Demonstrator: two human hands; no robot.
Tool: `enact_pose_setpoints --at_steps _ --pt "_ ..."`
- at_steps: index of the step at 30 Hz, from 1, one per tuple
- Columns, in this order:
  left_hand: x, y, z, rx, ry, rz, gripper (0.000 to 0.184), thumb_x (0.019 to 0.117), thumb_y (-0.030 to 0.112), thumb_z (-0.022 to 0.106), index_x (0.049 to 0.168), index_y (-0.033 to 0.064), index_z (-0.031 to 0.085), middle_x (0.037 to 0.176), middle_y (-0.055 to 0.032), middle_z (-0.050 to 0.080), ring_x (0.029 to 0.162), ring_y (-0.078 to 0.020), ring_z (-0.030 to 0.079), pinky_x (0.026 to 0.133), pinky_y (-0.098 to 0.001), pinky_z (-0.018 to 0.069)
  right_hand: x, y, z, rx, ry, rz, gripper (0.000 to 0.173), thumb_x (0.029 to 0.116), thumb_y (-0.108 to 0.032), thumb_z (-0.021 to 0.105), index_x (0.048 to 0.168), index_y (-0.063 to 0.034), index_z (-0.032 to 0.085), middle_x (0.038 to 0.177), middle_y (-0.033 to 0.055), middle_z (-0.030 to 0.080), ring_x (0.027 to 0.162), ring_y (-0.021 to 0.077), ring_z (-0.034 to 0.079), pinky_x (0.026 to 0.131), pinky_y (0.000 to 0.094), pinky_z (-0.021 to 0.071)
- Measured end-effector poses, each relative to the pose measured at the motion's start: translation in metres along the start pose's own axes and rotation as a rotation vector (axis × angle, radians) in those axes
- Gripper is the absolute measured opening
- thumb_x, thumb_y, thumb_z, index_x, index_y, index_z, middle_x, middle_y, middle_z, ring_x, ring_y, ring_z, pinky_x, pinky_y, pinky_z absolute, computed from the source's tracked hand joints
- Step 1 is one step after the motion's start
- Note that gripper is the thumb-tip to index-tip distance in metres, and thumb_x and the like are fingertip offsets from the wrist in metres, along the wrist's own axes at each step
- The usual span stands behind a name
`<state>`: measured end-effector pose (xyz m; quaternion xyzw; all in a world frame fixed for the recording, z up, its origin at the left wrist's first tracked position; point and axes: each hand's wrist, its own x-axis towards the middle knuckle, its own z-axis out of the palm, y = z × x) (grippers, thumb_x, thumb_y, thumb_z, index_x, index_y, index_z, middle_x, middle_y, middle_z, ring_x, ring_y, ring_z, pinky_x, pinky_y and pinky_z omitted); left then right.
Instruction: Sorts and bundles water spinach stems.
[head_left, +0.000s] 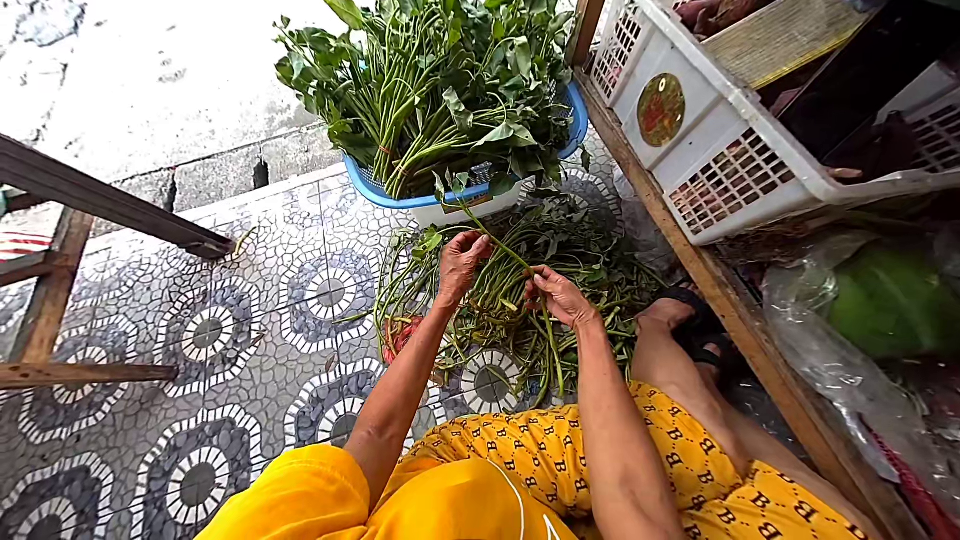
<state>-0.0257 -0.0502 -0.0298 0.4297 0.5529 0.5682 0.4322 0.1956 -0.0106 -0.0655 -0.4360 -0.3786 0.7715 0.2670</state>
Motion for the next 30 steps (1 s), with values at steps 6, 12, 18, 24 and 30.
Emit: enact_pose_setpoints --at_steps 6,12,18,24,30 --pt "0.02 -0.002 -0.009 0.014 -0.005 -0.019 0.014 0.097 0.004 0.067 0.107 -0.0057 0.066 0.093 -0.009 0.074 0.085 -0.0118 0.073 0.085 -0.0307 0.0612 -0.007 -0.015 0.0 -0.203 0.125 -0.135 0.028 0.1117 -0.013 0.038 0.128 -0.0071 0.059 0.095 0.0025 0.063 0.085 0.0106 0.061 0.076 0.029 0.0517" --pt "0.015 -0.025 -0.023 0.096 -0.001 0.045 0.018 0.0986 0.005 0.063 0.112 -0.0058 0.067 0.099 -0.0118 0.074 0.089 -0.0147 0.073 0.087 -0.0336 0.0611 -0.003 -0.02 -0.004 -0.343 0.107 -0.26 0.027 0.1094 -0.009 0.044 0.129 -0.0018 0.06 0.098 0.0045 0.063 0.087 0.009 0.059 0.075 0.0255 0.0488" --pt "0.001 -0.025 -0.015 0.723 0.344 0.375 0.037 0.0986 0.015 0.067 0.124 -0.0102 0.057 0.128 -0.0301 0.054 0.089 -0.0267 0.064 0.074 -0.0321 0.0558 -0.012 -0.029 0.007 -0.482 0.064 -0.217 0.029 0.109 -0.006 0.041 0.13 0.0036 0.059 0.11 0.0146 0.063 0.094 0.0141 0.06 0.078 0.0279 0.0489" --pt "0.012 -0.025 -0.024 0.924 0.193 0.45 0.029 0.1048 0.018 0.057 0.119 -0.0021 0.071 0.107 -0.0213 0.074 0.097 -0.0369 0.073 0.085 -0.0506 0.0572 0.0 -0.027 0.003 -0.468 0.058 -0.123 0.027 0.1096 -0.009 0.043 0.129 -0.0027 0.061 0.106 0.0074 0.063 0.09 0.0092 0.058 0.079 0.0266 0.0478" --pt "-0.001 -0.012 -0.036 1.071 0.134 0.587 0.027 0.1038 0.018 0.057 0.114 0.0007 0.075 0.107 -0.0199 0.075 0.082 -0.0359 0.074 0.067 -0.0508 0.0571 -0.001 -0.03 0.024 -0.583 0.039 -0.1 0.03 0.1102 -0.009 0.042 0.133 -0.0007 0.059 0.106 0.0127 0.063 0.088 0.0131 0.058 0.079 0.0303 0.0481"
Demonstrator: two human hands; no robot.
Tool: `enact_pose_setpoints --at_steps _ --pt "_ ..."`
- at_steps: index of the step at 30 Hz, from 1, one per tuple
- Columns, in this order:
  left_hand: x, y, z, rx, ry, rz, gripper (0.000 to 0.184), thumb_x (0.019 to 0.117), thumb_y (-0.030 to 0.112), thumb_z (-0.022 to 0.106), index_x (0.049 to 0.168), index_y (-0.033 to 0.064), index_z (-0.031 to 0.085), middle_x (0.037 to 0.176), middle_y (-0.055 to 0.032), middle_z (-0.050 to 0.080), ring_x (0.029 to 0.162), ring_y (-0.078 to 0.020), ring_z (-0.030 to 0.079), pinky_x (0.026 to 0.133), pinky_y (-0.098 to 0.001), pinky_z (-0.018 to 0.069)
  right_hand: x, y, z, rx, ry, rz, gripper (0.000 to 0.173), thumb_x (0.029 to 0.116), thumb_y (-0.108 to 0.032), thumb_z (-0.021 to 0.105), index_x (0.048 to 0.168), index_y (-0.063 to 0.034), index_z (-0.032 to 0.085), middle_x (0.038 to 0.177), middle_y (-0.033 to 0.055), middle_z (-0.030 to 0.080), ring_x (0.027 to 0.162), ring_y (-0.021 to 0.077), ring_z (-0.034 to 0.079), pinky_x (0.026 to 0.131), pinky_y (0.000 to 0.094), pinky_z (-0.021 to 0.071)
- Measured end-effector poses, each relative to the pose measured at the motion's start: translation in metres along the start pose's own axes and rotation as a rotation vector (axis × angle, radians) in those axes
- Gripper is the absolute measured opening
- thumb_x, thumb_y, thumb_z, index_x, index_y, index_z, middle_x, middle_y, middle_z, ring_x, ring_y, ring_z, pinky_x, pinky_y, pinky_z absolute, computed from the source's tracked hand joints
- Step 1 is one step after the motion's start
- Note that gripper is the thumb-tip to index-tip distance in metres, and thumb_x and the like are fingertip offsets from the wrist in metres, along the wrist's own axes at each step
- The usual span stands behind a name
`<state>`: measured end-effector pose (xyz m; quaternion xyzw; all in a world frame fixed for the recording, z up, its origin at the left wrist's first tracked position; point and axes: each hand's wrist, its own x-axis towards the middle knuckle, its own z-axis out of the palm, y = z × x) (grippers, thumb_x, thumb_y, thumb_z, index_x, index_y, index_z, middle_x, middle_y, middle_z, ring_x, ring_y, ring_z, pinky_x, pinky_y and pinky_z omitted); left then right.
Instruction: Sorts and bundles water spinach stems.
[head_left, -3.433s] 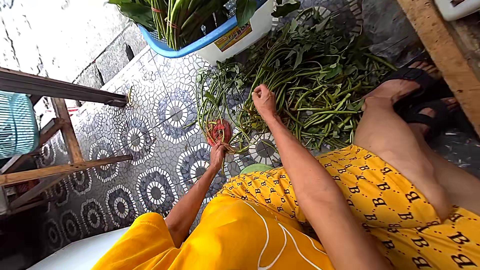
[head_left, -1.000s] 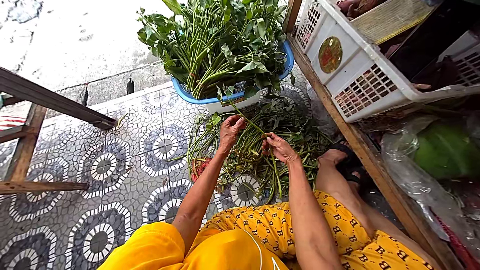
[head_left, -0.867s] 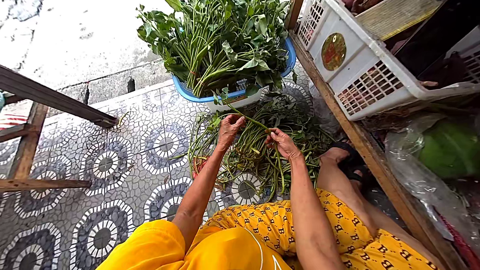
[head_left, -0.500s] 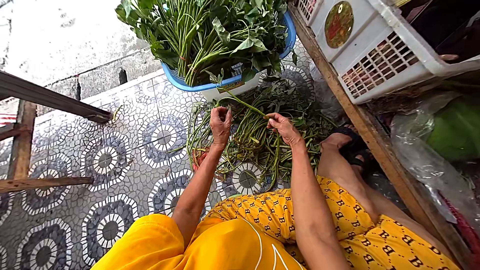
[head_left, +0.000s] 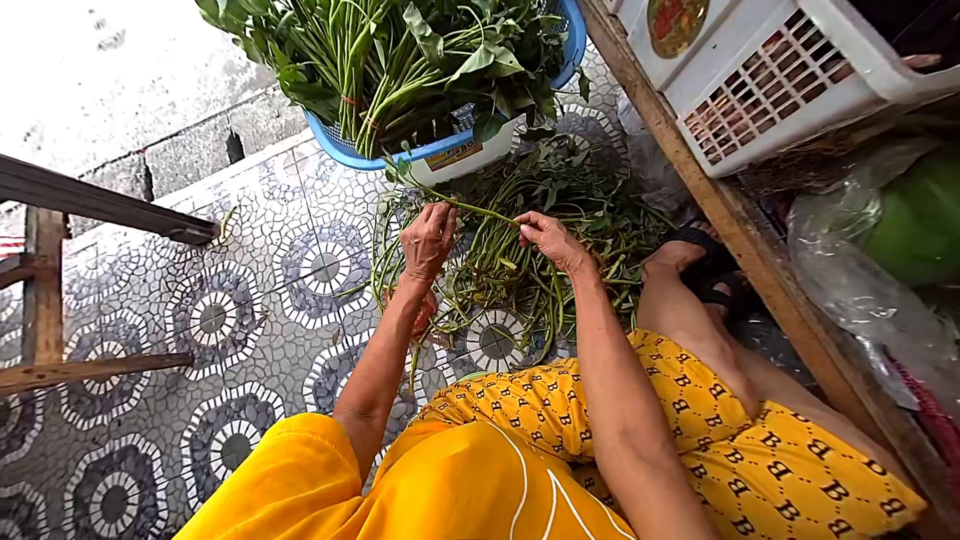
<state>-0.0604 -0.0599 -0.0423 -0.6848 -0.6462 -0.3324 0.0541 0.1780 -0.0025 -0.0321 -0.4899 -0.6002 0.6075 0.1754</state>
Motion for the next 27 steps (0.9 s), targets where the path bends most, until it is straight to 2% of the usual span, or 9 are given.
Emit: enact_pose_setpoints --at_steps 4,7,9,13,17,19,23,24,27 --pt "-0.007 -0.017 -0.015 -0.078 -0.11 -0.1 0.028 0.1041 0.018 0.055 0.11 -0.0022 0.074 0.101 -0.0204 0.074 0.074 -0.0335 0.071 0.066 -0.0515 0.0551 0.004 -0.006 0.012 -0.018 -0.052 0.003 0.03 0.1106 -0.01 0.042 0.134 -0.0017 0.06 0.105 0.013 0.063 0.086 0.0139 0.058 0.079 0.0309 0.0488" --pt "-0.007 -0.027 -0.02 -0.725 -0.204 -0.611 0.029 0.1107 0.019 0.038 0.121 -0.0003 0.057 0.106 -0.0061 0.07 0.068 -0.0057 0.062 0.065 -0.0226 0.0536 0.007 -0.013 0.032 -0.073 -0.119 -0.059 0.031 0.1102 -0.011 0.044 0.135 -0.0029 0.06 0.104 0.0151 0.065 0.084 0.0172 0.06 0.079 0.0341 0.0511" --pt "-0.001 -0.035 -0.025 -1.06 -0.172 -0.873 0.018 0.113 0.021 0.033 0.121 0.0077 0.043 0.107 -0.0047 0.068 0.072 -0.0099 0.068 0.066 -0.0264 0.0593 0.009 -0.014 0.043 -0.116 -0.159 -0.107 0.037 0.1088 -0.012 0.049 0.144 -0.005 0.056 0.116 0.0199 0.066 0.095 0.0248 0.065 0.088 0.0413 0.0525" --pt "0.025 -0.092 -0.036 -0.818 -0.186 -1.174 0.017 0.1111 0.021 0.037 0.113 0.0073 0.047 0.081 -0.0018 0.055 0.062 -0.0112 0.06 0.061 -0.0297 0.0575 0.011 -0.004 0.017 -0.12 0.058 -0.034 0.046 0.1076 -0.016 0.053 0.151 -0.0025 0.047 0.132 0.0262 0.06 0.116 0.0369 0.062 0.101 0.0515 0.0488" --pt "0.039 -0.171 -0.026 -0.32 -0.5 -1.131 0.041 0.1097 0.026 0.035 0.131 -0.0048 0.052 0.111 -0.018 0.057 0.084 -0.0208 0.063 0.078 -0.0378 0.0545 0.008 0.026 -0.016 0.281 0.494 0.19 0.033 0.1084 -0.014 0.05 0.14 -0.0032 0.055 0.122 0.0191 0.065 0.095 0.0232 0.066 0.08 0.038 0.0546" --pt "0.042 -0.191 -0.01 -0.023 -0.468 -1.116 0.044 0.1025 0.019 0.048 0.134 -0.0104 0.051 0.13 -0.0311 0.058 0.107 -0.0375 0.066 0.091 -0.0535 0.0541 0.007 0.04 -0.016 0.471 0.628 0.303 0.032 0.1088 -0.013 0.048 0.139 -0.0041 0.054 0.117 0.0161 0.064 0.086 0.02 0.064 0.073 0.0345 0.0537" --pt "0.041 -0.159 0.036 0.298 -0.486 -0.982 0.102 0.0948 0.038 0.069 0.159 -0.0103 0.007 0.166 -0.0346 0.006 0.141 -0.0524 0.039 0.108 -0.0601 0.0432 0.012 0.071 0.004 0.62 0.66 0.485 0.037 0.1077 -0.009 0.044 0.144 -0.0044 0.047 0.119 0.0175 0.059 0.088 0.0228 0.061 0.075 0.0373 0.0522" --pt "0.039 -0.132 0.05 0.276 -0.514 -0.854 0.1 0.096 0.039 0.068 0.159 -0.0099 0.009 0.165 -0.0353 0.009 0.137 -0.0545 0.043 0.105 -0.0623 0.0441 0.015 0.078 0.01 0.626 0.65 0.521 0.038 0.1077 -0.009 0.044 0.146 -0.0039 0.046 0.121 0.0186 0.059 0.091 0.0241 0.061 0.077 0.0385 0.0526" --pt "0.027 -0.046 0.096 0.137 -0.736 -0.516 0.05 0.1032 0.03 0.058 0.14 -0.0029 0.055 0.144 -0.0311 0.052 0.129 -0.0509 0.054 0.099 -0.0692 0.0457 0.02 0.094 0.025 0.62 0.605 0.599 0.039 0.1089 -0.012 0.043 0.146 -0.0028 0.047 0.127 0.0216 0.058 0.1 0.0285 0.063 0.083 0.0428 0.0538"
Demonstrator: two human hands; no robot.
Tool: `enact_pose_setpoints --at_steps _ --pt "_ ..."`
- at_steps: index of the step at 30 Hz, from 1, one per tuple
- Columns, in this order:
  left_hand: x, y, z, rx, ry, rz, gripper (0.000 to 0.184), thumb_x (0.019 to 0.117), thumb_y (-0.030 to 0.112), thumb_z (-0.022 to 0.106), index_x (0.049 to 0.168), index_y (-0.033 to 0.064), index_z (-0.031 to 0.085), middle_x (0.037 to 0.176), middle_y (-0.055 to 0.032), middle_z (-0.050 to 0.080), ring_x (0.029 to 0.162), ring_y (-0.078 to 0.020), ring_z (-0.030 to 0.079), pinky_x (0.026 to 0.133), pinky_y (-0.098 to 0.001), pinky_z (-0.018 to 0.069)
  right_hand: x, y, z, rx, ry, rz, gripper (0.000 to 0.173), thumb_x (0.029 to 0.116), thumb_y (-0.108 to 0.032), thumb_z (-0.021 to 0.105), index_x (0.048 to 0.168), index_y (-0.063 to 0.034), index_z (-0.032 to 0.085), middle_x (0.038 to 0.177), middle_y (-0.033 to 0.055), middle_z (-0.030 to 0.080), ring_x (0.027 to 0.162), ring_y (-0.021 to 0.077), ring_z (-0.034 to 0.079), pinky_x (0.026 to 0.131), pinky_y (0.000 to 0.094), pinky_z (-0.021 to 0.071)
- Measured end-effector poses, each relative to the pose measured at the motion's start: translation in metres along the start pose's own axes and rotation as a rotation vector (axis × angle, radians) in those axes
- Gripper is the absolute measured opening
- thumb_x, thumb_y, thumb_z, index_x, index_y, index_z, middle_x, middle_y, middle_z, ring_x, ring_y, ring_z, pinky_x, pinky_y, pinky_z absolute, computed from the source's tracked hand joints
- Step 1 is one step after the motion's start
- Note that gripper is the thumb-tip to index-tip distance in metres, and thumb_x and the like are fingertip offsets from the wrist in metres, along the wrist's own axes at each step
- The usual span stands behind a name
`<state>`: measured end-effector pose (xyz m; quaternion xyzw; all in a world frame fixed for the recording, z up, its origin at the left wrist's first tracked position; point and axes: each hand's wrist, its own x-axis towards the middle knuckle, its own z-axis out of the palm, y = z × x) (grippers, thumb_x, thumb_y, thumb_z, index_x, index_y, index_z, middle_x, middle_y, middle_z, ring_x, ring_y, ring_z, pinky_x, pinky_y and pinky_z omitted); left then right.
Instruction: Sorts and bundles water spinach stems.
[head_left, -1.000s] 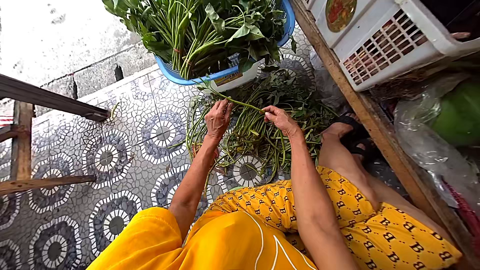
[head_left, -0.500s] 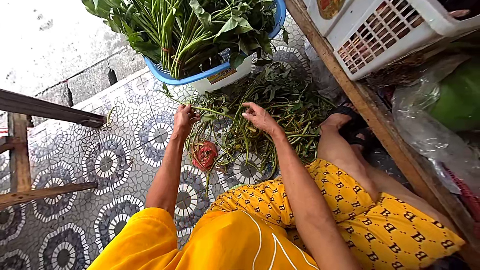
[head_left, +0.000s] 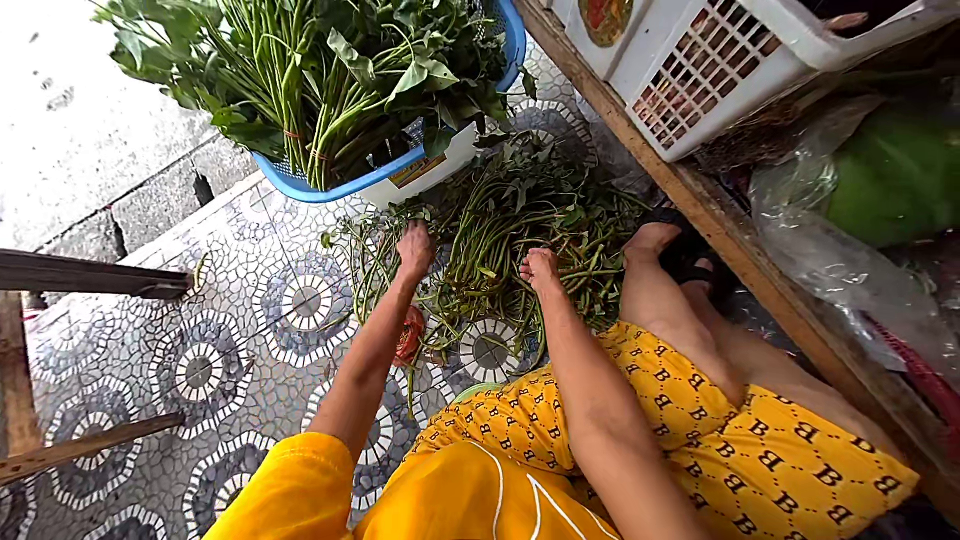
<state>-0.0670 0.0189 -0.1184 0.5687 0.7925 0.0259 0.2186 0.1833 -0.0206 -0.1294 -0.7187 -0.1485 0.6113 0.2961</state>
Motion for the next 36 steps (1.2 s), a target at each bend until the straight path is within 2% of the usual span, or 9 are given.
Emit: enact_pose_setpoints --at_steps 2,8,14,20,25,28,31,33,36 --pt "-0.003 0.032 0.033 0.008 -0.157 0.074 0.037 0.1068 0.027 0.048 0.127 0.0014 0.066 0.128 -0.0269 0.065 0.123 -0.0465 0.06 0.097 -0.0675 0.0472 0.0 0.005 0.002 -0.03 -0.01 0.015 0.037 0.1084 -0.011 0.043 0.144 -0.0022 0.049 0.126 0.022 0.059 0.099 0.0285 0.063 0.081 0.0427 0.054" --pt "0.029 0.012 0.108 -0.264 -0.284 -0.16 0.062 0.1013 0.026 0.061 0.151 -0.0036 0.039 0.147 -0.0324 0.048 0.137 -0.0465 0.048 0.112 -0.0619 0.0394 -0.003 -0.007 0.001 0.015 -0.012 -0.038 0.034 0.1083 -0.01 0.044 0.141 -0.0031 0.05 0.118 0.0202 0.06 0.088 0.0257 0.062 0.076 0.0395 0.0533" --pt "0.035 0.009 0.112 -0.572 -0.404 -0.233 0.036 0.1049 0.021 0.058 0.128 -0.0064 0.058 0.109 -0.0214 0.063 0.09 -0.0253 0.061 0.085 -0.0415 0.0508 -0.006 -0.014 0.014 0.016 -0.077 -0.066 0.032 0.1081 -0.009 0.047 0.139 -0.0012 0.053 0.114 0.0203 0.063 0.088 0.0251 0.063 0.078 0.0382 0.0536" --pt "0.034 0.015 0.087 -0.69 -0.468 -0.232 0.04 0.1001 0.013 0.062 0.136 -0.0006 0.051 0.107 -0.0168 0.062 0.087 -0.0221 0.061 0.079 -0.0388 0.0525 -0.006 -0.011 0.013 0.039 -0.071 -0.051 0.032 0.1082 -0.01 0.047 0.139 -0.0024 0.053 0.114 0.0192 0.063 0.089 0.0253 0.062 0.079 0.0396 0.0529" --pt "0.037 0.025 0.052 -0.244 -0.31 0.055 0.055 0.1026 0.029 0.061 0.145 -0.0037 0.047 0.13 -0.0319 0.06 0.119 -0.0462 0.061 0.099 -0.0636 0.0472 -0.005 -0.008 0.013 0.024 -0.061 -0.044 0.033 0.1058 -0.004 0.047 0.138 -0.0023 0.052 0.111 0.0178 0.061 0.086 0.0237 0.061 0.075 0.0373 0.0525" --pt "0.002 0.05 0.015 0.008 -0.11 0.122 0.05 0.1065 0.026 0.049 0.147 -0.0026 0.039 0.129 -0.0344 0.06 0.118 -0.0537 0.06 0.094 -0.0705 0.0467 -0.004 -0.007 0.015 0.007 -0.06 -0.062 0.032 0.1064 -0.007 0.048 0.137 -0.0026 0.054 0.113 0.0179 0.063 0.089 0.0238 0.062 0.077 0.0377 0.053" --pt "-0.026 0.066 -0.012 -0.329 -0.082 0.125 0.045 0.1097 0.025 0.046 0.145 -0.0033 0.04 0.112 -0.0308 0.065 0.1 -0.0444 0.067 0.087 -0.0604 0.0534 -0.009 -0.014 0.017 0.017 -0.144 -0.09 0.033 0.1058 -0.011 0.055 0.137 -0.0021 0.055 0.118 0.02 0.063 0.093 0.0256 0.064 0.081 0.039 0.0539" --pt "-0.045 0.067 -0.015 -0.692 -0.189 0.09 0.035 0.1115 0.025 0.044 0.136 0.0001 0.044 0.086 -0.0127 0.059 0.068 -0.0206 0.061 0.067 -0.0364 0.0553 -0.014 -0.019 0.018 0.024 -0.281 -0.115 0.034 0.1063 -0.014 0.056 0.138 -0.0024 0.054 0.117 0.019 0.063 0.094 0.0255 0.065 0.081 0.0387 0.0548" --pt "-0.071 0.055 -0.005 -1.142 -0.337 0.032 0.022 0.1121 0.019 0.04 0.117 0.0003 0.05 0.071 -0.001 0.054 0.053 -0.0081 0.054 0.053 -0.0222 0.0521 -0.02 -0.019 0.025 0.054 -0.543 -0.169 0.042 0.1063 -0.015 0.054 0.145 -0.0021 0.047 0.125 0.019 0.063 0.101 0.0253 0.066 0.085 0.0398 0.0552"
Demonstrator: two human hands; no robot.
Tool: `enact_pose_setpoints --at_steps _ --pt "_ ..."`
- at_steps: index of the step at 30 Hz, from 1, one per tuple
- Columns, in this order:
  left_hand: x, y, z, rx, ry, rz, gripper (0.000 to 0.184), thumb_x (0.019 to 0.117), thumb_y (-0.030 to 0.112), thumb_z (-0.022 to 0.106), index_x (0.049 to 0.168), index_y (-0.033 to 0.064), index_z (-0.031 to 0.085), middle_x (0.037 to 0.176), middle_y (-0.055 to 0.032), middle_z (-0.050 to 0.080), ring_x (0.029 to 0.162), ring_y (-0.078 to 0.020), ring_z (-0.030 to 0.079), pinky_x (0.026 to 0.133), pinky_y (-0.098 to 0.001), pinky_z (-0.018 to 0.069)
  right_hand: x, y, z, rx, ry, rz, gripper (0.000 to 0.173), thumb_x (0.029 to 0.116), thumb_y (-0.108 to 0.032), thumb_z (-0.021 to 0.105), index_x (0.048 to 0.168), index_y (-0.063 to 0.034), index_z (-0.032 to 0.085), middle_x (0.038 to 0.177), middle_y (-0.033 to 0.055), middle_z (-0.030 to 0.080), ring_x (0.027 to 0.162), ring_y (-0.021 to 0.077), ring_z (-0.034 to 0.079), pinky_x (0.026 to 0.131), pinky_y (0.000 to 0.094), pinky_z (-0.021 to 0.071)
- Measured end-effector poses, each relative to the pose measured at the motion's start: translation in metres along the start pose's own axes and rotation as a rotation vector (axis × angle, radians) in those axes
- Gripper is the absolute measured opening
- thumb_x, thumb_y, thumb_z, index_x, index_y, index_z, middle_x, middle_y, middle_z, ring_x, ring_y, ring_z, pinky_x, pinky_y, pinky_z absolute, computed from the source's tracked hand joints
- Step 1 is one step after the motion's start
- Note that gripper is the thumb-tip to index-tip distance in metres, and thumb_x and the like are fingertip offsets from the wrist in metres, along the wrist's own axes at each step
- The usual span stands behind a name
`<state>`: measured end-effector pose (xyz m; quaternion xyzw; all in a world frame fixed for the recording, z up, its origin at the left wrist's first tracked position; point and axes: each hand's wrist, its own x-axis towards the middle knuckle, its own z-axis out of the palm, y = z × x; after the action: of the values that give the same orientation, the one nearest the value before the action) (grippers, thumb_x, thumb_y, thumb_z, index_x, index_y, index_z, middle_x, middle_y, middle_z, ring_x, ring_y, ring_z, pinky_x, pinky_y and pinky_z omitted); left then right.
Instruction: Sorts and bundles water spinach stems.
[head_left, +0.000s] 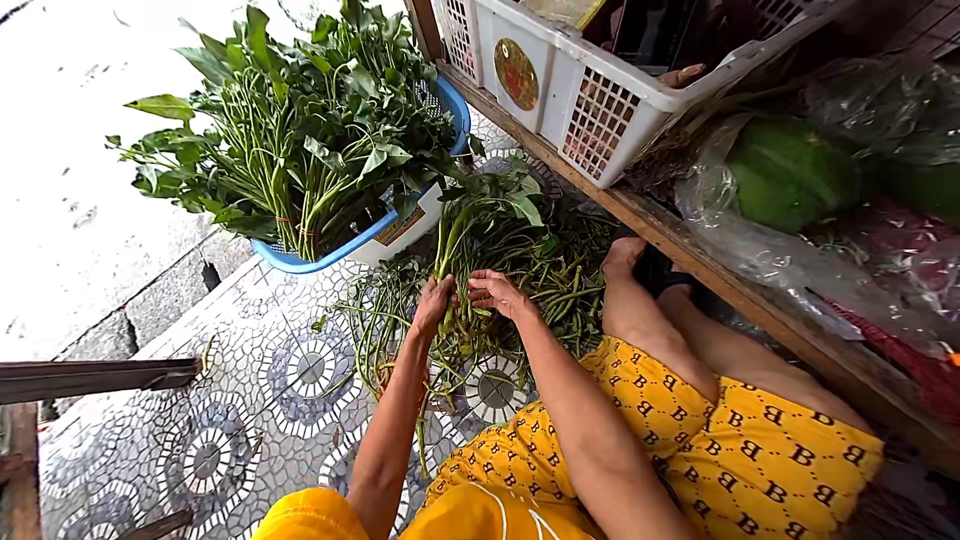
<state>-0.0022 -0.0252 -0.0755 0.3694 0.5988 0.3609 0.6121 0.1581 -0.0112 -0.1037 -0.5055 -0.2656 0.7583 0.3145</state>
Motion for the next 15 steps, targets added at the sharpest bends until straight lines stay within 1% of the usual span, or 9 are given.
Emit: enact_pose_setpoints --at_steps 2,3,5,6,9,10,12,13,15 --pt "-0.01 -0.021 0.002 -0.093 -0.061 0.007 0.023 0.1119 0.015 0.036 0.109 -0.0006 0.053 0.067 0.0008 0.054 0.052 -0.0066 0.053 0.052 -0.021 0.0507 -0.004 0.0 0.006 0.032 -0.118 -0.035 0.053 0.1054 -0.013 0.053 0.154 -0.004 0.035 0.134 0.0215 0.058 0.111 0.0275 0.063 0.092 0.0435 0.0536" --pt "-0.016 -0.03 0.006 -0.112 -0.091 0.006 0.023 0.112 0.014 0.034 0.107 0.0 0.052 0.067 0.0014 0.053 0.051 -0.0061 0.052 0.052 -0.0207 0.0503 -0.007 -0.001 0.009 0.02 -0.125 -0.041 0.058 0.1035 -0.012 0.056 0.156 -0.0043 0.033 0.136 0.0226 0.057 0.113 0.0284 0.062 0.093 0.0447 0.0529" --pt "-0.027 -0.045 0.017 -0.136 -0.106 0.009 0.023 0.1116 0.013 0.034 0.112 -0.0018 0.051 0.07 0.0003 0.056 0.051 -0.0056 0.052 0.052 -0.0208 0.0506 -0.008 0.002 0.012 -0.046 -0.102 -0.031 0.066 0.099 -0.01 0.064 0.157 -0.0036 0.032 0.14 0.0236 0.054 0.118 0.0299 0.059 0.095 0.0457 0.0523" --pt "-0.031 -0.05 0.023 -0.147 -0.112 0.025 0.022 0.1111 0.013 0.034 0.115 -0.0018 0.049 0.072 -0.0005 0.059 0.052 -0.0055 0.053 0.053 -0.021 0.0507 -0.008 0.004 0.012 -0.081 -0.099 -0.025 0.065 0.0983 -0.011 0.066 0.155 -0.0037 0.035 0.141 0.0223 0.054 0.119 0.029 0.059 0.096 0.0448 0.0527" --pt "-0.037 -0.053 0.038 -0.249 -0.101 0.03 0.021 0.1117 0.011 0.031 0.115 -0.0008 0.047 0.072 -0.001 0.058 0.052 -0.0055 0.054 0.052 -0.02 0.0516 -0.009 0.01 0.008 -0.085 -0.103 -0.07 0.051 0.1007 -0.01 0.064 0.147 -0.0034 0.044 0.126 0.0149 0.063 0.1 0.0178 0.064 0.083 0.0334 0.0546" --pt "-0.037 -0.051 0.042 -0.294 -0.095 0.015 0.023 0.1123 0.011 0.029 0.113 -0.0008 0.048 0.07 -0.0008 0.057 0.05 -0.0057 0.054 0.05 -0.0197 0.0514 -0.012 0.008 0.004 -0.064 -0.108 -0.086 0.049 0.1009 -0.008 0.063 0.146 -0.004 0.045 0.125 0.0139 0.064 0.097 0.0165 0.065 0.079 0.032 0.0547" --pt "-0.036 -0.044 0.044 -0.38 -0.104 -0.02 0.029 0.1133 0.014 0.024 0.106 0.001 0.05 0.065 0.0 0.055 0.047 -0.0059 0.052 0.049 -0.0196 0.051 -0.017 0.003 -0.004 -0.033 -0.112 -0.11 0.05 0.0995 -0.004 0.064 0.146 -0.0033 0.046 0.125 0.0142 0.062 0.094 0.0181 0.064 0.077 0.0344 0.0554" --pt "-0.034 -0.042 0.043 -0.407 -0.126 -0.024 0.031 0.1135 0.015 0.023 0.103 0.0023 0.05 0.064 0.0004 0.054 0.047 -0.0059 0.052 0.048 -0.0194 0.0509 -0.018 0.001 -0.007 -0.015 -0.083 -0.124 0.042 0.0987 -0.003 0.064 0.138 -0.0023 0.051 0.117 0.0128 0.064 0.089 0.0175 0.064 0.074 0.0344 0.0555" --pt "-0.031 -0.042 0.04 -0.441 -0.177 -0.015 0.033 0.1139 0.017 0.022 0.104 0.0029 0.051 0.064 0.0009 0.053 0.046 -0.0062 0.051 0.048 -0.0194 0.0509 -0.016 0.001 -0.009 0.013 -0.005 -0.15 0.021 0.0994 -0.004 0.065 0.118 -0.0001 0.058 0.099 0.0091 0.064 0.079 0.0157 0.063 0.071 0.0332 0.056"
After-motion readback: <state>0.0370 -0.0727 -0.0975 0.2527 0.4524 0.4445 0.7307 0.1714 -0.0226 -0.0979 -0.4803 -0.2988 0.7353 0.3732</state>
